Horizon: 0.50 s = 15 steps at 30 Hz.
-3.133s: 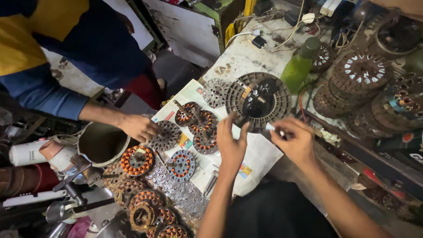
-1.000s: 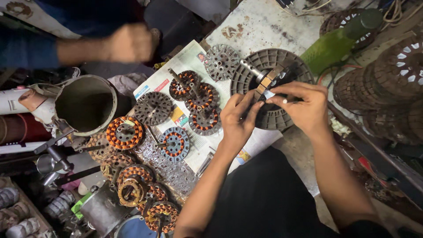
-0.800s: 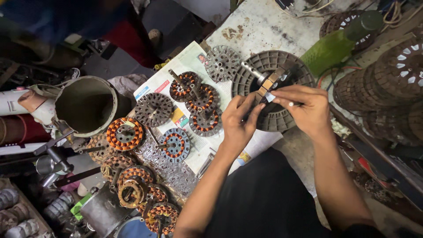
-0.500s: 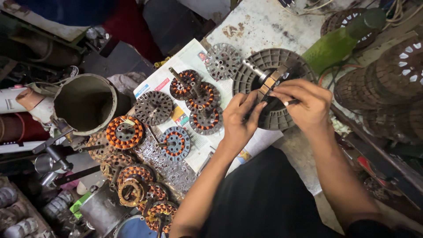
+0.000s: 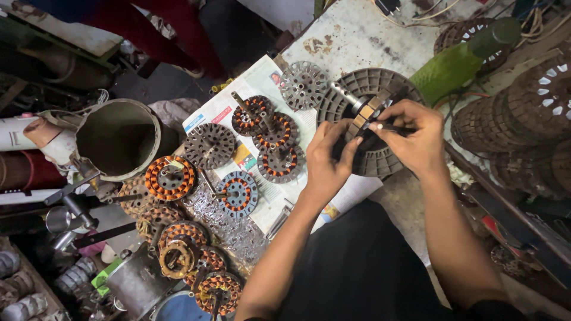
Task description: The person repeatedly inserts small white cylindrical pieces into the slots of a motor stator. They handle the stator and the pieces by hand, rotating the stator to access different slots. The work is performed on a cluttered workbench with other motor parts nearby.
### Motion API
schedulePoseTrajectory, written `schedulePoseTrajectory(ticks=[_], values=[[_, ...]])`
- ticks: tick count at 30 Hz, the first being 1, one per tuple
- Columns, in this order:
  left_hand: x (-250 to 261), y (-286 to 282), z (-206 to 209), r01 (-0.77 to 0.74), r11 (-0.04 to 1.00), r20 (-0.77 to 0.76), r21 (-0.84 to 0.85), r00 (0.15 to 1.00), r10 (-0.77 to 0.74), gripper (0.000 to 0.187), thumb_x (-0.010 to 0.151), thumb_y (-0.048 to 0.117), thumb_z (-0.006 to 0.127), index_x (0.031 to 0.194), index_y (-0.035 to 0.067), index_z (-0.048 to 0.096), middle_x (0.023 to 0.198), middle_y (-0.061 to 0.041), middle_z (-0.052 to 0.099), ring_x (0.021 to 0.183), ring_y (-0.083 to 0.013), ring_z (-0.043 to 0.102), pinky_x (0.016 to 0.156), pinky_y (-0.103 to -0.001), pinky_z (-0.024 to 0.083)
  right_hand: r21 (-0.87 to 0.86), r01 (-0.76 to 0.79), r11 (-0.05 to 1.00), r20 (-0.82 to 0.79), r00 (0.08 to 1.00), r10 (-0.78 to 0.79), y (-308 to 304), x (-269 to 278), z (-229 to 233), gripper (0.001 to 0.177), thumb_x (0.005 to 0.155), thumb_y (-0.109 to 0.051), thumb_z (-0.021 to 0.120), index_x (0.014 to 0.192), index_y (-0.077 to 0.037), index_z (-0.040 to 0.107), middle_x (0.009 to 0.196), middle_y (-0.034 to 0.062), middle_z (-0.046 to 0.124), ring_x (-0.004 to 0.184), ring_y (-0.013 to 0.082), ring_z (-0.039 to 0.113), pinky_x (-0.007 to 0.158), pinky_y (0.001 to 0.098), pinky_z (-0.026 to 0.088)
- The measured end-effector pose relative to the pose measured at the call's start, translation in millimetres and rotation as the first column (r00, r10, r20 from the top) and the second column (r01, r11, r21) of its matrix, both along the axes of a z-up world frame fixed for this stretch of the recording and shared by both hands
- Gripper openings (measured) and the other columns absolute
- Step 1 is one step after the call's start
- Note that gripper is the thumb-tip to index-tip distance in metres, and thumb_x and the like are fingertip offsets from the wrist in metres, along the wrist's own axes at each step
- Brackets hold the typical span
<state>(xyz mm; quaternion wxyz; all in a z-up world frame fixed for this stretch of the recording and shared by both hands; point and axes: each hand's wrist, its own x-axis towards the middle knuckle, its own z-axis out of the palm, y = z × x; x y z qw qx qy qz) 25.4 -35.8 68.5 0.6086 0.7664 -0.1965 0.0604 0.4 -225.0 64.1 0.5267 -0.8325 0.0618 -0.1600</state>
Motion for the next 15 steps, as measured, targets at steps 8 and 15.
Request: schedulePoseTrajectory(ticks=[8,15], values=[[1,5,12,0.016,0.999,0.073,0.050,0.997,-0.020,0.030,0.093,0.008,0.075,0.120,-0.001,0.068,0.098,-0.015,0.063,0.087,-0.0303,0.065,0.078,-0.038,0.053,0.036,-0.063,0.997,0.059,0.996,0.060,-6,5,-11,0.017,0.087,-0.002,0.084,0.095,-0.001,0.069,0.092,0.0030,0.071,0.082,0.0059,0.064,0.073,0.0210,0.050],[-5,0,4,-0.032,0.999,0.026,0.016,0.999,0.031,0.036,0.084,0.016,0.081,0.114,0.000,0.068,0.098,-0.015,0.068,0.087,-0.0284,0.069,0.079,-0.037,0.055,0.048,-0.061,0.997,0.122,0.991,0.055,-6,-2,8,0.016,0.090,-0.003,0.081,0.104,-0.003,0.073,0.100,0.0039,0.071,0.076,0.0052,0.061,0.067,0.0212,0.046]])
